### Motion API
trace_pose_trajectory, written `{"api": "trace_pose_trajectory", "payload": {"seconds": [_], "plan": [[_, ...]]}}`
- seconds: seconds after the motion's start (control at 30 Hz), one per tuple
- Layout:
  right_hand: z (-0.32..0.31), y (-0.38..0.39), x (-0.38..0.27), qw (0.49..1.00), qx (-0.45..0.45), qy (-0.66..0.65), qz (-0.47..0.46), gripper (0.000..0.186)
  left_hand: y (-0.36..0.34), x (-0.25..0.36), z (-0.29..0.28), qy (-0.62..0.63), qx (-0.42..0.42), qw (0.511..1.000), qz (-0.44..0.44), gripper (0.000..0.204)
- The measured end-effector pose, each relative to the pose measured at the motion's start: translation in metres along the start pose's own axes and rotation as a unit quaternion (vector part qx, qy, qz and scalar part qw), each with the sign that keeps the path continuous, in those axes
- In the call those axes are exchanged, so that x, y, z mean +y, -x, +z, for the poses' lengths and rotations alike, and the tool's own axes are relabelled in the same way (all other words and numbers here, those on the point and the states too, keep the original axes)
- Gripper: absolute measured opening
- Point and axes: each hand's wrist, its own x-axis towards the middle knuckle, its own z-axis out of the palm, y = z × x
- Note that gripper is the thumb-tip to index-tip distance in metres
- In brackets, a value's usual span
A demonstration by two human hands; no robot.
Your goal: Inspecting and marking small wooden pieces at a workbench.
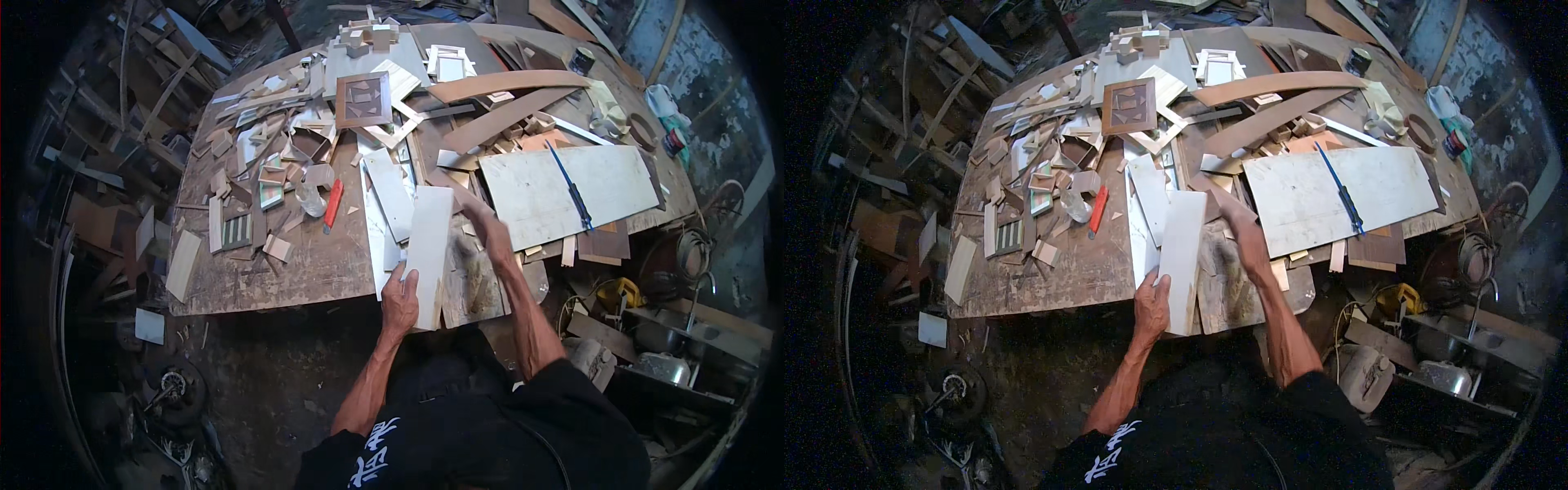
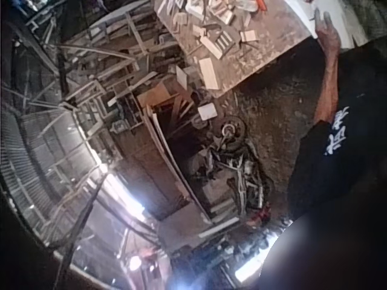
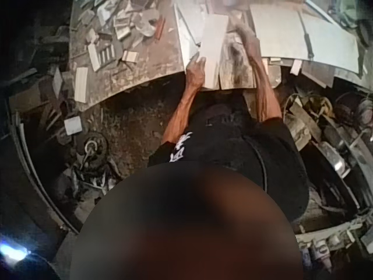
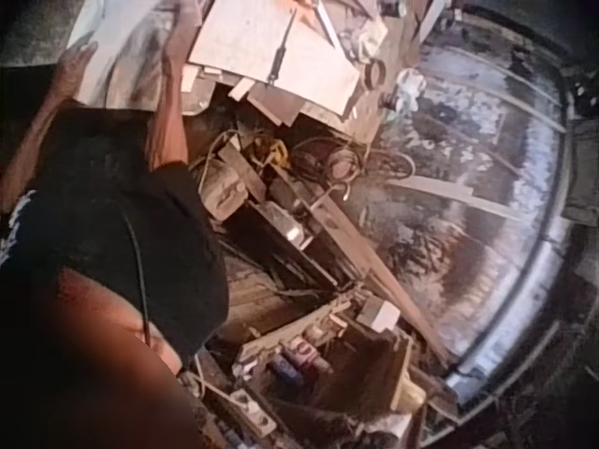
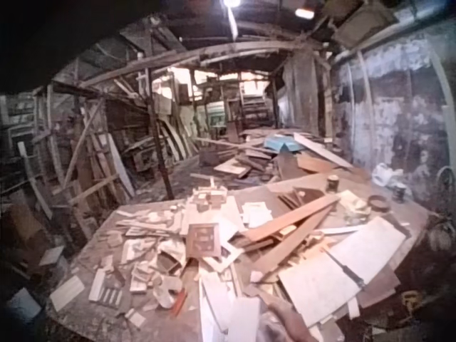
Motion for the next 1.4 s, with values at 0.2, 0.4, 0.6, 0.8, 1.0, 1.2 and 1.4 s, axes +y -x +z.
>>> {"api": "trace_pose_trajectory", "payload": {"seconds": [0.2,0.4,0.6,0.8,1.0,1.2,1.4], "plan": [[0.062,0.068,-0.032,0.984,-0.035,0.158,0.07,0.035,0.007,0.005,0.011,0.011,0.028,0.997,-0.075,0.028],[0.019,0.042,-0.035,0.901,-0.171,0.398,-0.023,0.026,0.005,0.018,-0.007,-0.302,0.142,0.937,0.1,0.04],[0.004,0.032,-0.069,0.837,-0.327,0.438,-0.037,0.018,-0.03,0.066,-0.065,-0.304,-0.047,0.946,0.105,0.051],[0.007,0.022,-0.071,0.78,-0.399,0.475,-0.079,0.015,-0.028,0.047,-0.08,-0.113,-0.22,0.968,-0.042,0.029],[0.019,0.018,-0.087,0.737,-0.462,0.481,-0.108,0.023,-0.021,0.036,-0.086,-0.063,-0.44,0.878,-0.177,0.028],[0.022,0.003,-0.085,0.728,-0.459,0.504,-0.078,0.026,-0.008,0.045,-0.069,-0.079,-0.399,0.902,-0.146,0.03],[0.019,0.005,-0.079,0.874,-0.292,0.355,-0.156,0.038,0.001,0.037,-0.06,-0.159,-0.305,0.938,-0.049,0.026]]}}
